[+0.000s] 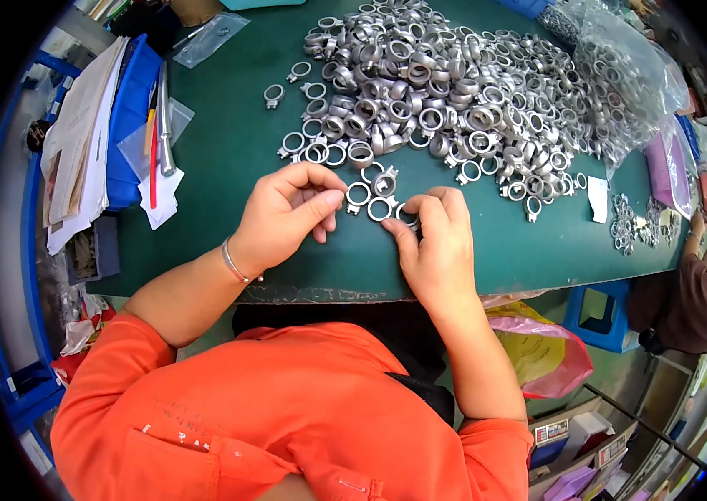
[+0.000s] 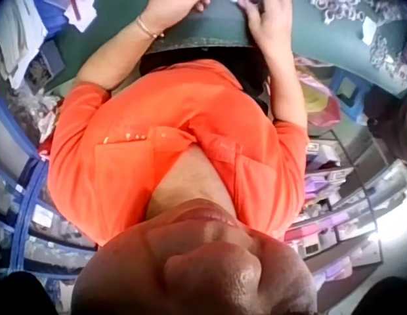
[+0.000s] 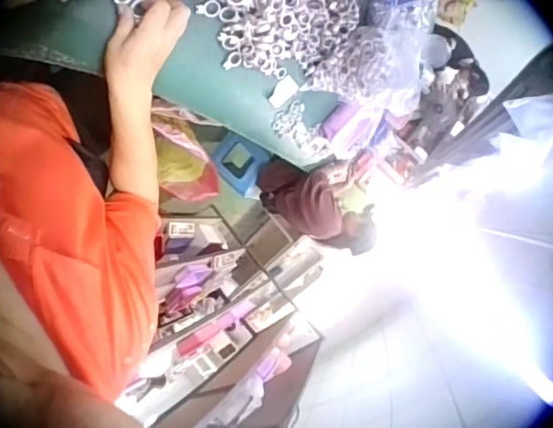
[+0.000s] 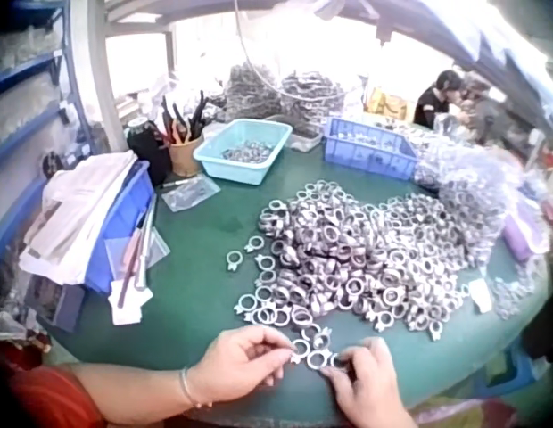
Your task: The person picks up metal ring components one at a time from a large pile on a green table, examines them by hand, and places them into different containers or piles.
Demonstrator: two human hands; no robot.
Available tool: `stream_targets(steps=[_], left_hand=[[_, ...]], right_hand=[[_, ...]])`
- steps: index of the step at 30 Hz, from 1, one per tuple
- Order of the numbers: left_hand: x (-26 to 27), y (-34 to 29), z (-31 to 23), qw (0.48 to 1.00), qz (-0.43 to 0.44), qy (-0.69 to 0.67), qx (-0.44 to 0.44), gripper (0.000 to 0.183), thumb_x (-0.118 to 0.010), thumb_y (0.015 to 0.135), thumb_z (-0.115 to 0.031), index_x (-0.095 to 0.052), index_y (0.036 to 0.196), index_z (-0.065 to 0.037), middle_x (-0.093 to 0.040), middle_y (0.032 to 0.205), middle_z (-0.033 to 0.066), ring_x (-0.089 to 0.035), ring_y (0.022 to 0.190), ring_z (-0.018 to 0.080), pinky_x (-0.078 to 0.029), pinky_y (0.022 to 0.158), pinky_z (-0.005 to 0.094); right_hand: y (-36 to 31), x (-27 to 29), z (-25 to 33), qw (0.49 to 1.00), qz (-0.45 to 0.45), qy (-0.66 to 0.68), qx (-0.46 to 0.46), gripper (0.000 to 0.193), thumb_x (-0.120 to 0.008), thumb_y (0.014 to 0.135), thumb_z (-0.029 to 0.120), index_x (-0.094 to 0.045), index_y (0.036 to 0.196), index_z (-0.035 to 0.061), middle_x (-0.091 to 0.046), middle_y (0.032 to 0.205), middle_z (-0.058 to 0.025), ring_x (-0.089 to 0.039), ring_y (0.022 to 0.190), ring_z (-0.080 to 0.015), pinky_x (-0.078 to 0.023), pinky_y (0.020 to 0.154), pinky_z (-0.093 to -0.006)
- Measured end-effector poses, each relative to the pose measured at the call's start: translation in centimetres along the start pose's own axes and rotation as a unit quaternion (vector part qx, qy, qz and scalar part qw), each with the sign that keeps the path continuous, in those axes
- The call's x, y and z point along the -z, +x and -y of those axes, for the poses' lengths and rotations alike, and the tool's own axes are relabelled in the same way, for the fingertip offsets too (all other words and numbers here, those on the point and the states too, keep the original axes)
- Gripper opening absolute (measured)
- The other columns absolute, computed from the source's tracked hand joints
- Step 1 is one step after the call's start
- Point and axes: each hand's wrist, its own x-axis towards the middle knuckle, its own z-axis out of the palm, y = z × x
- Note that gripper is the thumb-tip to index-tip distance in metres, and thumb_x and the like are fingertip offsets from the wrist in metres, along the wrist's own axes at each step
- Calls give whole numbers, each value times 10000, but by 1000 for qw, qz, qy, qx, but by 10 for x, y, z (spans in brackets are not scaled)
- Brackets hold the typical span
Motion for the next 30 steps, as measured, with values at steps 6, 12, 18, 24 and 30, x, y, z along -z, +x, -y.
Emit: stream_targets(steps=[6,12,18,24,30], left_hand=[[-5,-2,-1,999,21,-18,34,121,-553,855,-53,-566,951,20,-574,777,28,-556,640,69,-468,522,193],[-6,-6,2,992,108,-39,47,124,-590,836,-49,-606,942,14,-583,824,26,-557,685,71,-467,568,188],[-4,-7,10,980,135,34,-143,117,-632,780,6,-615,895,7,-567,861,42,-562,750,99,-470,644,201],[-2,-7,6,952,115,149,-243,119,-647,748,30,-613,857,-2,-571,865,54,-567,757,113,-473,670,218],[-6,-11,4,987,92,43,-121,178,-677,736,27,-589,891,17,-556,913,50,-568,816,93,-489,679,204]], right_hand=[[0,13,-9,1000,-6,10,18,124,-678,687,7,-581,760,-13,-513,851,-106,-509,749,-234,-426,646,-298],[-16,7,2,911,30,401,-93,90,-644,743,-11,-600,818,12,-531,817,-60,-496,700,-126,-399,604,-225],[-17,0,9,945,52,322,21,127,-623,745,-58,-602,858,-2,-598,832,-95,-568,732,-171,-454,637,-247],[-15,-1,10,944,32,328,28,118,-622,756,-55,-583,861,-18,-610,921,-133,-593,820,-185,-478,715,-269],[-16,-10,12,952,-71,293,52,285,-684,663,-90,-510,862,16,-596,987,-156,-601,830,-220,-493,718,-298]])
